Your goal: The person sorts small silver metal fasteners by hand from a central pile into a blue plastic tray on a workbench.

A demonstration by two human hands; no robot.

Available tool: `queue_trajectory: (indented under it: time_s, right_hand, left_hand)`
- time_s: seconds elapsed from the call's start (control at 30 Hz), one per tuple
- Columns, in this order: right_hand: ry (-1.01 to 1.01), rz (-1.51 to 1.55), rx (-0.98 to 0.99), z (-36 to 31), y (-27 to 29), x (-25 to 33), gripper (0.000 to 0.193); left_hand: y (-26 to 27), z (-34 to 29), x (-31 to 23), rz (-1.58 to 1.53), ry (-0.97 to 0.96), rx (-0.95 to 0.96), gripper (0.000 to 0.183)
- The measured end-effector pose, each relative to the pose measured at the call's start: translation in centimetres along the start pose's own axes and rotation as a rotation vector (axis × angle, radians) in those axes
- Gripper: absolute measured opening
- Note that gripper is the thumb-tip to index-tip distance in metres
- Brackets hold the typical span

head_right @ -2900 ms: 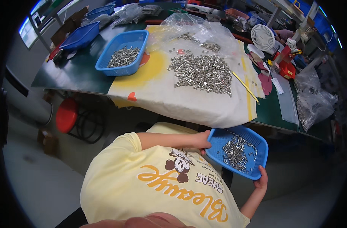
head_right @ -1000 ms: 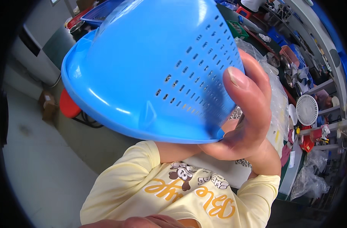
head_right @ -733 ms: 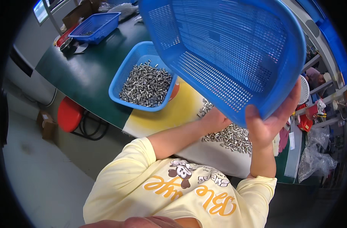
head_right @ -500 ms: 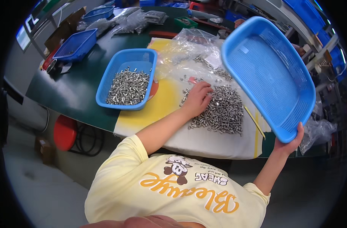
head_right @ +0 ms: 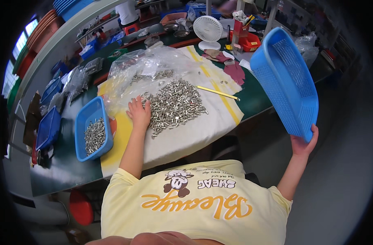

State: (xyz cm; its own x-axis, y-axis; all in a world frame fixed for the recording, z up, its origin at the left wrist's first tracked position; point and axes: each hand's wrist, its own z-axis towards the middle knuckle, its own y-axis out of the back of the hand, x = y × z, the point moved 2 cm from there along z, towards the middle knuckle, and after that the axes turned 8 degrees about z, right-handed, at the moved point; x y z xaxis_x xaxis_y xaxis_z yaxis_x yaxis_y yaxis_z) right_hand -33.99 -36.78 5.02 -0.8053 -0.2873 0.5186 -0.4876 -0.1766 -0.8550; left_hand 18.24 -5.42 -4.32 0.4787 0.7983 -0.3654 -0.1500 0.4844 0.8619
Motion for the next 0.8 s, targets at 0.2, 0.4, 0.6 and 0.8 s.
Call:
queue_trajectory:
  time_s: [0.2,0.4,0.6,0.8]
  right_hand:
    - [-0.177,-0.225,0.097,0.4,6.0,4.4,0.050]
    - [-0.419,-0.508,-0.028,-2.3,12.2,8.0,0.051]
    - [-0.563,-0.747,0.042,-3.2,17.5,6.4,0.063]
    - [-0.698,-0.653,0.069,1.9,17.0,-3.9,0.064]
  left_hand:
    - [1.4,-0.9,0.5,0.082,-0.002,-0.068,0.059]
    - [1.2,-2.5,3.8,0.056,0.028,-0.120,0.054]
    - [0.5,-1.8,3.5,0.054,0.004,-0.114,0.053]
    - [-0.5,-1.7,4.0,0.062,-0.056,-0.151,0.048]
